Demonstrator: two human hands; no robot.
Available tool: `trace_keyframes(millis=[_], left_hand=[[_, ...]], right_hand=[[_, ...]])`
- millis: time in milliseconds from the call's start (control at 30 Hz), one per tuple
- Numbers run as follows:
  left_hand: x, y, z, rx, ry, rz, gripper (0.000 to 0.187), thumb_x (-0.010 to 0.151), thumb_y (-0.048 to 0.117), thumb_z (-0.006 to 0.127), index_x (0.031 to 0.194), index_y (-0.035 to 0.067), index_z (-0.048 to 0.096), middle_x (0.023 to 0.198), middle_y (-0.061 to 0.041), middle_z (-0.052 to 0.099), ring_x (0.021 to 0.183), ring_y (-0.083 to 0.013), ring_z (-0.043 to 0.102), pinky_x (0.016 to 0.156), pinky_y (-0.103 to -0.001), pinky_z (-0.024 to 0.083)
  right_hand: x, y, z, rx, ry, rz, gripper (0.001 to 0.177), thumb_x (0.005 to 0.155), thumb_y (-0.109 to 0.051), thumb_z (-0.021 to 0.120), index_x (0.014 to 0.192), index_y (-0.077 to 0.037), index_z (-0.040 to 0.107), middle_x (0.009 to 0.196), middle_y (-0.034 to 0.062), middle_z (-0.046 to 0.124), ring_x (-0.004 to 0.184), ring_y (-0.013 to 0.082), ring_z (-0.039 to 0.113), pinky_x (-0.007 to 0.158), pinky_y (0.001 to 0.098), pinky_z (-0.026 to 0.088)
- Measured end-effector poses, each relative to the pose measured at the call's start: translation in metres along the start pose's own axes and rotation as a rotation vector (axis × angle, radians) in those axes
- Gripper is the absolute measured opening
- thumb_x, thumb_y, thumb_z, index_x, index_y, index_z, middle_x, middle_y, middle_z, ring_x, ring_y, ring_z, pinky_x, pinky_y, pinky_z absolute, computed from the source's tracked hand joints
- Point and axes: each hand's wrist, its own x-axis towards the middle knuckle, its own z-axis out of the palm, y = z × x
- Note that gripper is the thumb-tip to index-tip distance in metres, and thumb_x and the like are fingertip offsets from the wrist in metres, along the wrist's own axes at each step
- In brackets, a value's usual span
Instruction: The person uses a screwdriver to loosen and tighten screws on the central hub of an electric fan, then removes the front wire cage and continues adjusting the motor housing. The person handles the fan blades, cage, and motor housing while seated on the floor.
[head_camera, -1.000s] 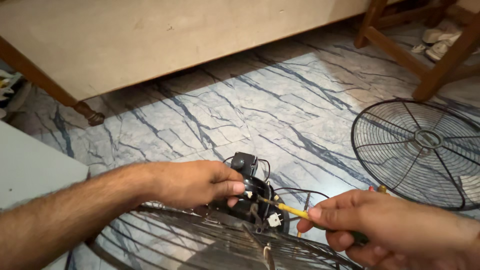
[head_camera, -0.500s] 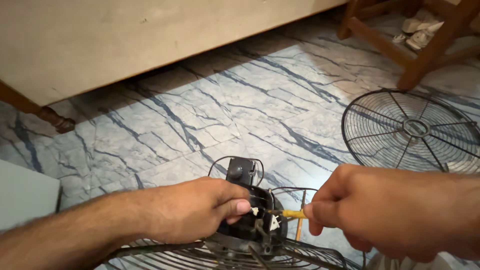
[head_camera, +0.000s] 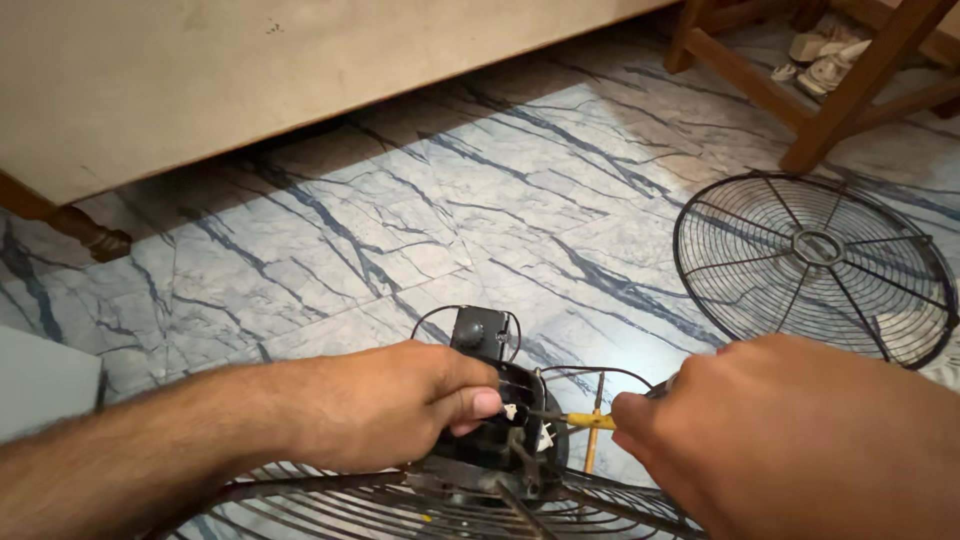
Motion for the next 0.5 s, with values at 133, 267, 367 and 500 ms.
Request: trace_keyframes(millis=[133,267,367,500], left_hand=[[0.001,-0.002,0.001,0.015,0.007,0.003,0.037,0.102,0.039,0.042,0.087,0.008,0.057,0.074,0.000,0.057,0.074,-0.0136,0.054,0.073,-0.035,0.049],[0.003,-0.004,0.004,0.021,0.010,-0.001,0.038,0.102,0.039,0.042,0.087,0.009,0.058,0.074,0.000,0.058,0.074,-0.0136,0.055,0.074,-0.035,0.049],[0.004,-0.006,0.003,-0.017,0.006,0.024,0.038,0.104,0.039,0.043,0.088,0.008,0.057,0.075,-0.001,0.055,0.074,-0.0144,0.053,0.072,-0.035,0.049],[-0.001,-0.006,0.000,0.009,0.016,0.022,0.037,0.103,0.039,0.042,0.087,0.009,0.057,0.074,0.000,0.057,0.073,-0.0132,0.054,0.072,-0.033,0.049]], right_hand=[[0.001,0.007,0.003,-0.325,0.050,-0.279,0.065,0.096,-0.023,0.057,0.147,0.012,0.038,0.073,0.0153,0.066,0.062,0.0288,0.071,0.054,0.0405,0.059],[0.002,0.009,0.013,-0.511,-0.028,-0.335,0.060,0.106,-0.018,0.048,0.146,0.022,0.031,0.083,0.0263,0.062,0.065,0.0339,0.070,0.052,0.0428,0.060],[0.003,0.011,0.021,-0.501,0.086,-0.327,0.059,0.104,-0.020,0.051,0.147,0.017,0.036,0.090,0.0280,0.064,0.070,0.0355,0.072,0.056,0.0430,0.060],[0.011,0.020,0.040,-0.099,0.101,-0.054,0.052,0.101,-0.044,0.052,0.144,-0.015,0.051,0.102,0.0119,0.069,0.088,0.0219,0.074,0.068,0.0359,0.063]])
